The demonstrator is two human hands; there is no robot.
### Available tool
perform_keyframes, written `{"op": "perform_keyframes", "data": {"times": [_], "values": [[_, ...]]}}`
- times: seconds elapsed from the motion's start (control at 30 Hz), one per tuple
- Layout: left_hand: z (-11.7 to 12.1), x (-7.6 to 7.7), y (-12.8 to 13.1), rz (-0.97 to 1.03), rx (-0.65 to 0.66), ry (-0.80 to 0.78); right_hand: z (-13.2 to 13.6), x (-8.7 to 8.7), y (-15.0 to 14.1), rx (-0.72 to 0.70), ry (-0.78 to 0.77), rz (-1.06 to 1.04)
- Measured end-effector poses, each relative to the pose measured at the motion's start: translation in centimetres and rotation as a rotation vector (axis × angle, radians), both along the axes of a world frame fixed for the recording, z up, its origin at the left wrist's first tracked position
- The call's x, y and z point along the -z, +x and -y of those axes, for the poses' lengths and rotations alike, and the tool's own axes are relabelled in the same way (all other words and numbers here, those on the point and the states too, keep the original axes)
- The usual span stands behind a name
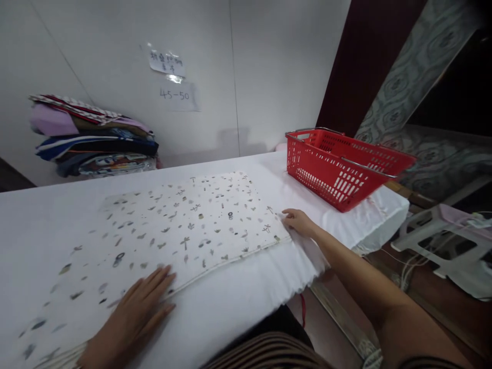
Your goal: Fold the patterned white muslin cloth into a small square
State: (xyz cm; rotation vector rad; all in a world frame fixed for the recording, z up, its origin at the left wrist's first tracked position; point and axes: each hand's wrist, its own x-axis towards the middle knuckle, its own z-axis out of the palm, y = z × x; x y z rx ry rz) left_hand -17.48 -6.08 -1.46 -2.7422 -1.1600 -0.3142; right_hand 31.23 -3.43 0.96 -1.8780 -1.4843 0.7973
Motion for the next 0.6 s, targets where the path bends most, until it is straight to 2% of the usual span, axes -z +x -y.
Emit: {"op": "perform_keyframes", "data": {"times": [0.1,0.23,0.43,0.6], "values": [[1.0,0.0,0.2,0.014,-0.025,0.043,3.1,-0.1,-0.2,0.004,-0.007,-0.057],[0.8,-0.5,1.2,0.058,-0.018,0.112,4.8,-0.3,-0.8,0.003,-0.025,-0.050],[0.2,-0.3,1.5,0.067,-0.011,0.157,4.4,-0.6,-1.1,-0.002,-0.058,0.066],[0.3,-0.1,1.6,0.086,-0.033,0.119,3.8,-0.9,-1.3,-0.009,-0.127,0.163]]}}
